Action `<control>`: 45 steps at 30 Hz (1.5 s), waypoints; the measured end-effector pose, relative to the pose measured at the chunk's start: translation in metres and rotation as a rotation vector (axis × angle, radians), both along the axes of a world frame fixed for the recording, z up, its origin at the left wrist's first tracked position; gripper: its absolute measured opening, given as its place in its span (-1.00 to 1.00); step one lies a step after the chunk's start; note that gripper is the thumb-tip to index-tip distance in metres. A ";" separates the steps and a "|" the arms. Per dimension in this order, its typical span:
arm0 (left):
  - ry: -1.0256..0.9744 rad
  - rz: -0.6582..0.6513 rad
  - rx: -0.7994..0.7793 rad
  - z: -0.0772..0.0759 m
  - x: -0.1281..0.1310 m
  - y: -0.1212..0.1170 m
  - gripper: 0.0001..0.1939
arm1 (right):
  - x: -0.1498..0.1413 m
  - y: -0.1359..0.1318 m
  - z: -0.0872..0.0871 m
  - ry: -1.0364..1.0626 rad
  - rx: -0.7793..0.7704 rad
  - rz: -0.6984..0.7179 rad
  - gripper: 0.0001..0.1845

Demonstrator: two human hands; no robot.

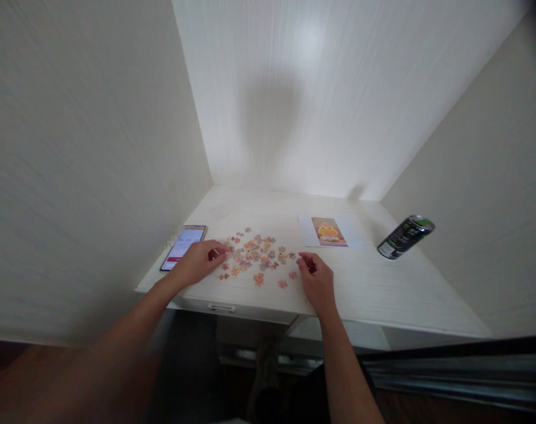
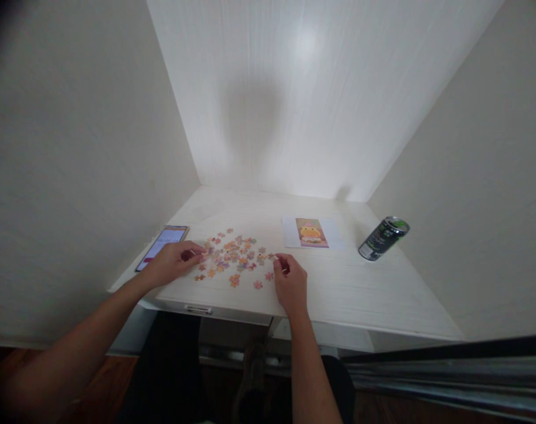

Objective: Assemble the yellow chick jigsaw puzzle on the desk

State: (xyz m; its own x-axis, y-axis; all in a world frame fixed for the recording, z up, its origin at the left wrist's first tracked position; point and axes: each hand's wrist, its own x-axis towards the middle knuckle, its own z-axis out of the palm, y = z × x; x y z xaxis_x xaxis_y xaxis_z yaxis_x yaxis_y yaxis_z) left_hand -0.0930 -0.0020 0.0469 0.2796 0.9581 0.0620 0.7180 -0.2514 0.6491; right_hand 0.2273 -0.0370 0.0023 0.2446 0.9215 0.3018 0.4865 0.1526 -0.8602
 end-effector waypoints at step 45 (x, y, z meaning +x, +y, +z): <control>0.477 0.002 0.191 -0.004 0.016 -0.004 -0.68 | -0.001 -0.001 0.001 0.015 0.010 -0.005 -0.63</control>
